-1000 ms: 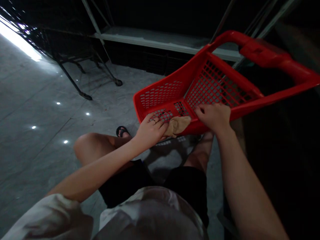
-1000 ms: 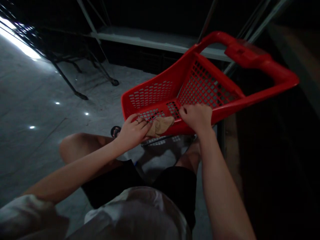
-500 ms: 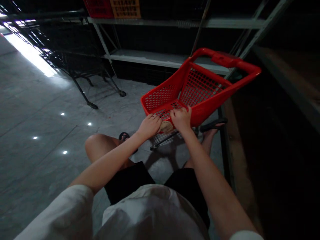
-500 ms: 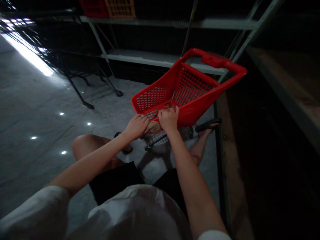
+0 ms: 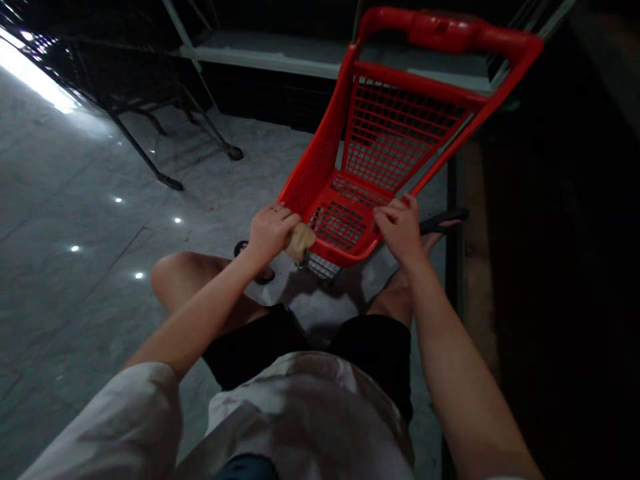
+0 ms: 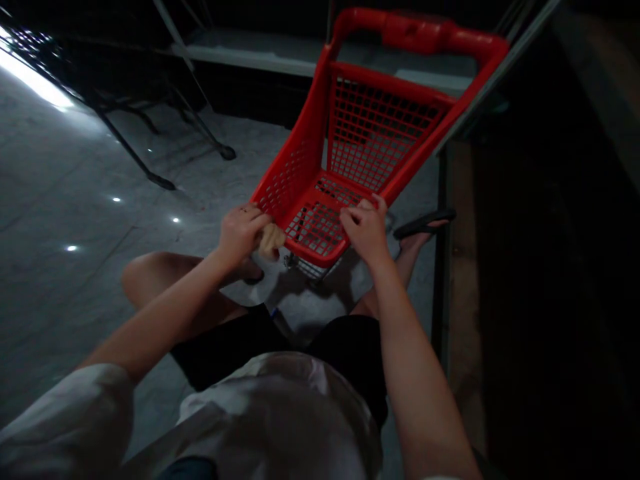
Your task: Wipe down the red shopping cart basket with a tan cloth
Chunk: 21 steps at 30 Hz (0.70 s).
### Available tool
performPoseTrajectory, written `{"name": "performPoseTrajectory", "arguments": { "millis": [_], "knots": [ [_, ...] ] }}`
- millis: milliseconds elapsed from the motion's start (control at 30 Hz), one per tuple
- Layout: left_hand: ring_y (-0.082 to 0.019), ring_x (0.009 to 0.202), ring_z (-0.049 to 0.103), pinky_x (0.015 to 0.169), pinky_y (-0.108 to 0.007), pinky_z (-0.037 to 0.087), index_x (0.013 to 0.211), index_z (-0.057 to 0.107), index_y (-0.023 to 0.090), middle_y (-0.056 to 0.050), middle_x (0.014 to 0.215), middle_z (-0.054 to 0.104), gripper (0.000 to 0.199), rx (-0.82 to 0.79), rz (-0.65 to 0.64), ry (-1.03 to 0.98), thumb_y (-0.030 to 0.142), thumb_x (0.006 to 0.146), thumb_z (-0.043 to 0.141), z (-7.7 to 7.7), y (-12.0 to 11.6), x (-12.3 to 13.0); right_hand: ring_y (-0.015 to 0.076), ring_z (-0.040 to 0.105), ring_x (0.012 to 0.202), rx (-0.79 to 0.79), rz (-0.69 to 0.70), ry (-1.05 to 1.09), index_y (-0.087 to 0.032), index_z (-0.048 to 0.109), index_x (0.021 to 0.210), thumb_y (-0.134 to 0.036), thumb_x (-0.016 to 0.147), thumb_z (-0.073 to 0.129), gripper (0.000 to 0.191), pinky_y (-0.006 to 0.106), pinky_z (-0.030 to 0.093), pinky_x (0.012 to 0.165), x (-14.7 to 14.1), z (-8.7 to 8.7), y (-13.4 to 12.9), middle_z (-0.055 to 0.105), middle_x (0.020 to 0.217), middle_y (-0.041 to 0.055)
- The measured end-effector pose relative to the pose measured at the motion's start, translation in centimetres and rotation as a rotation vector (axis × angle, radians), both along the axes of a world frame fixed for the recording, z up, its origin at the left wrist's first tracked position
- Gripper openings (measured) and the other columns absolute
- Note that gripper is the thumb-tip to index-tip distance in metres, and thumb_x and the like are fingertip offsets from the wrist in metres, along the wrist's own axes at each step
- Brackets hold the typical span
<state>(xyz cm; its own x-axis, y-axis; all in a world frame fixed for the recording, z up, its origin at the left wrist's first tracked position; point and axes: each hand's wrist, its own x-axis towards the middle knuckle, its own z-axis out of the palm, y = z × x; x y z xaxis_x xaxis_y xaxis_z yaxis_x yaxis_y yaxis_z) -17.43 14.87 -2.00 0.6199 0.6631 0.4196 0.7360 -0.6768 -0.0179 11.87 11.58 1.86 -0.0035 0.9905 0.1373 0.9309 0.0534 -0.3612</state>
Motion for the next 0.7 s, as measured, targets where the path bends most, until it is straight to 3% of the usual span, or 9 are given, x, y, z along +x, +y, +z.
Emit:
{"name": "performPoseTrajectory", "arguments": {
  "millis": [100, 167, 233, 300, 367, 433, 500, 600, 700],
  "knots": [
    [-0.020, 0.106, 0.072, 0.122, -0.048, 0.042, 0.097, 0.075, 0.025, -0.002, 0.100, 0.079, 0.030, -0.060, -0.019, -0.003, 0.013, 0.097, 0.047, 0.5, 3.6, -2.5, 0.0253, 0.062, 0.091, -0.031, 0.001, -0.040, -0.023, 0.075, 0.077, -0.026, 0.103, 0.029, 0.053, 0.053, 0.031, 0.115, -0.4, 0.0, 1.1, 0.064, 0.078, 0.0070],
    [-0.021, 0.121, 0.068, 0.125, -0.049, 0.038, 0.095, 0.075, 0.026, -0.001, 0.108, 0.080, 0.033, -0.101, 0.008, -0.061, 0.010, 0.095, 0.046, 0.8, 4.4, -2.3, 0.0256, 0.062, 0.094, -0.031, 0.000, -0.062, -0.022, 0.078, 0.084, -0.027, 0.103, 0.030, 0.052, 0.053, 0.031, 0.115, -1.1, -0.1, 2.3, 0.066, 0.083, 0.0083],
    [-0.022, 0.116, 0.070, 0.121, -0.047, 0.043, 0.093, 0.076, 0.024, -0.003, 0.105, 0.081, 0.036, -0.137, 0.070, -0.132, 0.006, 0.091, 0.046, 0.8, 3.4, -0.3, 0.0259, 0.062, 0.097, -0.013, -0.001, -0.087, -0.021, 0.080, 0.091, -0.028, 0.102, 0.033, 0.049, 0.052, 0.030, 0.116, -2.0, -0.2, 3.4, 0.068, 0.087, 0.0095],
    [-0.022, 0.096, 0.074, 0.113, -0.044, 0.050, 0.090, 0.077, 0.022, -0.004, 0.094, 0.080, 0.035, -0.160, 0.107, -0.167, 0.005, 0.087, 0.047, 0.6, 1.2, 2.9, 0.0263, 0.063, 0.099, 0.009, -0.005, -0.105, -0.021, 0.081, 0.095, -0.028, 0.101, 0.036, 0.047, 0.052, 0.029, 0.117, -2.8, -0.3, 4.4, 0.070, 0.087, 0.0103],
    [-0.025, 0.096, 0.073, 0.107, -0.043, 0.053, 0.092, 0.078, 0.022, -0.006, 0.090, 0.079, 0.030, -0.150, 0.087, -0.162, 0.009, 0.087, 0.051, 0.4, -1.2, 6.5, 0.0264, 0.063, 0.099, 0.028, -0.015, -0.106, -0.021, 0.082, 0.095, -0.028, 0.100, 0.038, 0.045, 0.053, 0.028, 0.118, -3.3, -0.4, 5.0, 0.071, 0.087, 0.0105],
    [-0.026, 0.095, 0.073, 0.095, -0.041, 0.055, 0.092, 0.077, 0.021, -0.008, 0.088, 0.078, 0.025, -0.167, 0.086, -0.162, 0.012, 0.088, 0.053, 0.4, -3.1, 9.2, 0.0259, 0.063, 0.097, 0.035, -0.022, -0.090, -0.021, 0.081, 0.090, -0.028, 0.099, 0.038, 0.044, 0.053, 0.028, 0.118, -3.1, -0.3, 5.2, 0.072, 0.085, 0.0097],
    [-0.026, 0.092, 0.073, 0.086, -0.041, 0.055, 0.092, 0.076, 0.020, -0.009, 0.089, 0.078, 0.022, -0.203, 0.040, -0.123, 0.014, 0.089, 0.054, 0.6, -3.9, 10.4, 0.0246, 0.063, 0.093, 0.023, -0.009, -0.060, -0.022, 0.077, 0.079, -0.027, 0.098, 0.038, 0.045, 0.052, 0.030, 0.117, -2.4, -0.2, 4.9, 0.071, 0.080, 0.0076],
    [-0.025, 0.091, 0.074, 0.092, -0.043, 0.053, 0.093, 0.074, 0.021, -0.007, 0.088, 0.079, 0.019, -0.225, -0.094, -0.025, 0.014, 0.088, 0.057, 1.2, -3.0, 8.8, 0.0214, 0.062, 0.085, -0.007, 0.030, 0.008, -0.023, 0.065, 0.061, -0.027, 0.096, 0.038, 0.045, 0.047, 0.032, 0.116, -0.9, 0.1, 3.6, 0.065, 0.070, 0.0035],
    [-0.024, 0.104, 0.073, 0.111, -0.047, 0.046, 0.095, 0.073, 0.022, -0.006, 0.096, 0.080, 0.020, -0.203, -0.129, 0.004, 0.012, 0.089, 0.057, 1.9, -0.1, 4.3, 0.0183, 0.058, 0.075, 0.001, 0.038, 0.081, -0.023, 0.050, 0.051, -0.027, 0.092, 0.040, 0.042, 0.044, 0.034, 0.114, 0.8, 0.0, 1.9, 0.056, 0.061, 0.0004]
  ]
}}
